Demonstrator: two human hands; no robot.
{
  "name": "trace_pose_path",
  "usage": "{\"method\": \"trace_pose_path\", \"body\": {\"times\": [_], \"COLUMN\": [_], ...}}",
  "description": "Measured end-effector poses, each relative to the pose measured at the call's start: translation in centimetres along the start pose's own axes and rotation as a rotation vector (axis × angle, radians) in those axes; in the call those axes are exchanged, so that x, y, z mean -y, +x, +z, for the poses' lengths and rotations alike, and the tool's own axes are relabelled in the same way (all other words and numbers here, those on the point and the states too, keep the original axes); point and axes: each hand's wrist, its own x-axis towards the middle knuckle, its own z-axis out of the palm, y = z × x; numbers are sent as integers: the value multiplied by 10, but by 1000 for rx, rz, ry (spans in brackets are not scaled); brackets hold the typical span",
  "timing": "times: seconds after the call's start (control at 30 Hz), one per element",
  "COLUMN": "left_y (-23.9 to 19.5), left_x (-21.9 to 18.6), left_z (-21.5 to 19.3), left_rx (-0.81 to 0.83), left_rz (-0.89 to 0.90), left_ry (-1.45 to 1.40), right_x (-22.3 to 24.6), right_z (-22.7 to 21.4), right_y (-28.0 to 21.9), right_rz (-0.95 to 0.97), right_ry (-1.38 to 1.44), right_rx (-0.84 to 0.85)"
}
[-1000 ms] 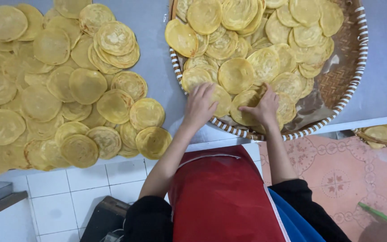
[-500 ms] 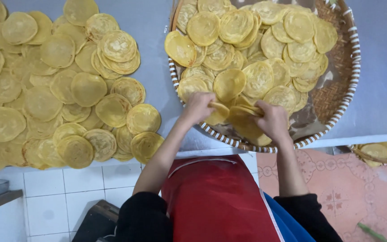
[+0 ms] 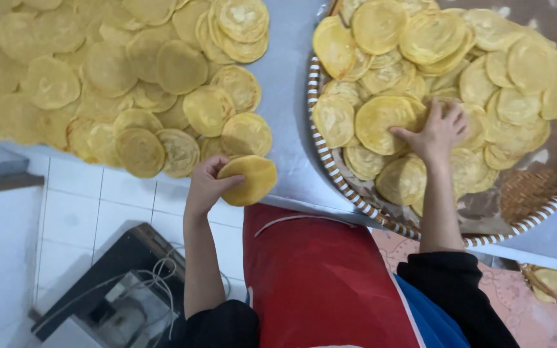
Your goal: Arrange and stack yellow circular food disks on a table and into a basket.
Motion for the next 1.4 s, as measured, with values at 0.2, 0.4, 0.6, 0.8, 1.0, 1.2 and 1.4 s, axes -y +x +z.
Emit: {"method": "trace_pose_path", "body": {"times": [0.2, 0.4, 0.6, 0.8, 1.0, 1.2, 1.4], "left_y": [0, 25, 22, 47, 93, 102, 99], "left_x": [46, 64, 102, 93, 125, 97, 58], "left_z": [7, 40, -34, -87, -73, -95, -100], "left_rx": [-34, -335, -556, -187, -145, -218, -143], "left_rz": [-40, 152, 131, -120, 5, 176, 317], "left_ry": [89, 505, 617, -386, -194, 582, 590], "right_x": [-24, -15, 88, 229, 319, 360, 359], "right_z": [-7, -8, -148, -208, -45, 55, 36], "right_y": [46, 13, -47, -38, -46, -72, -53], "right_rz": [-47, -218, -100, 261, -188, -29, 126], "right_ry": [-19, -99, 58, 1344, 268, 383, 891], "right_rx": [477, 329, 94, 157, 15, 173, 344]}}
